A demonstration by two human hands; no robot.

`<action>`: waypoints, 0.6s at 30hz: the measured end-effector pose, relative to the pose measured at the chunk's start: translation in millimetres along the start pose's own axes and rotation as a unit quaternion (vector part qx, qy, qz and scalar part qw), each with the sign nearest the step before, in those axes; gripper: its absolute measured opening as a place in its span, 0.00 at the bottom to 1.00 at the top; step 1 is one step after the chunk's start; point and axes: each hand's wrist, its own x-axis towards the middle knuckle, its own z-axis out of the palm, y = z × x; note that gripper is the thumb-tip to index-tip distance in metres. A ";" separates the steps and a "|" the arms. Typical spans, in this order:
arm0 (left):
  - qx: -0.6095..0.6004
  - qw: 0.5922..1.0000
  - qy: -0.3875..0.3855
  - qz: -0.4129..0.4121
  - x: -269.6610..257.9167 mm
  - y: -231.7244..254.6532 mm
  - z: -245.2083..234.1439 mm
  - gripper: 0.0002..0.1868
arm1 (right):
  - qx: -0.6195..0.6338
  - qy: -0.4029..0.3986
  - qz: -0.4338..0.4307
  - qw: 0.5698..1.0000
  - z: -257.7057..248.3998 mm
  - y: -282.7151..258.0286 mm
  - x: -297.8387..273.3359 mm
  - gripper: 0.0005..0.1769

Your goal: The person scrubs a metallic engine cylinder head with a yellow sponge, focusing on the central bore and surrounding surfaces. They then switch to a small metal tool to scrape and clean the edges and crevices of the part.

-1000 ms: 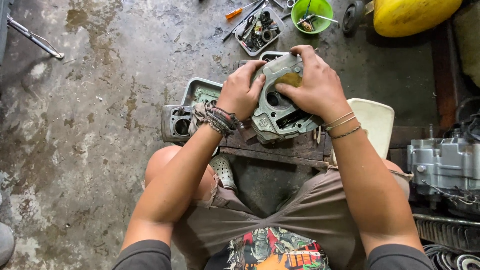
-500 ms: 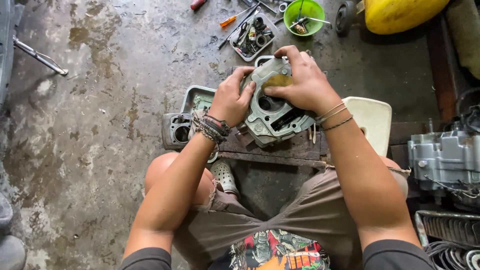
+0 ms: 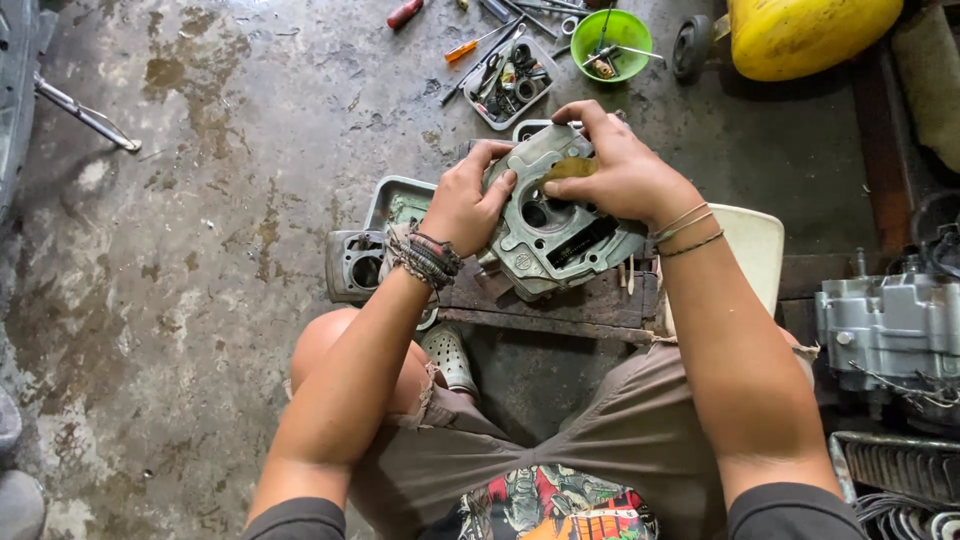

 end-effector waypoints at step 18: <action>-0.026 1.000 0.006 0.017 1.3 -16.3 6.5 0.16 | -0.032 0.069 -0.009 0.997 12.4 14.3 7.8 0.46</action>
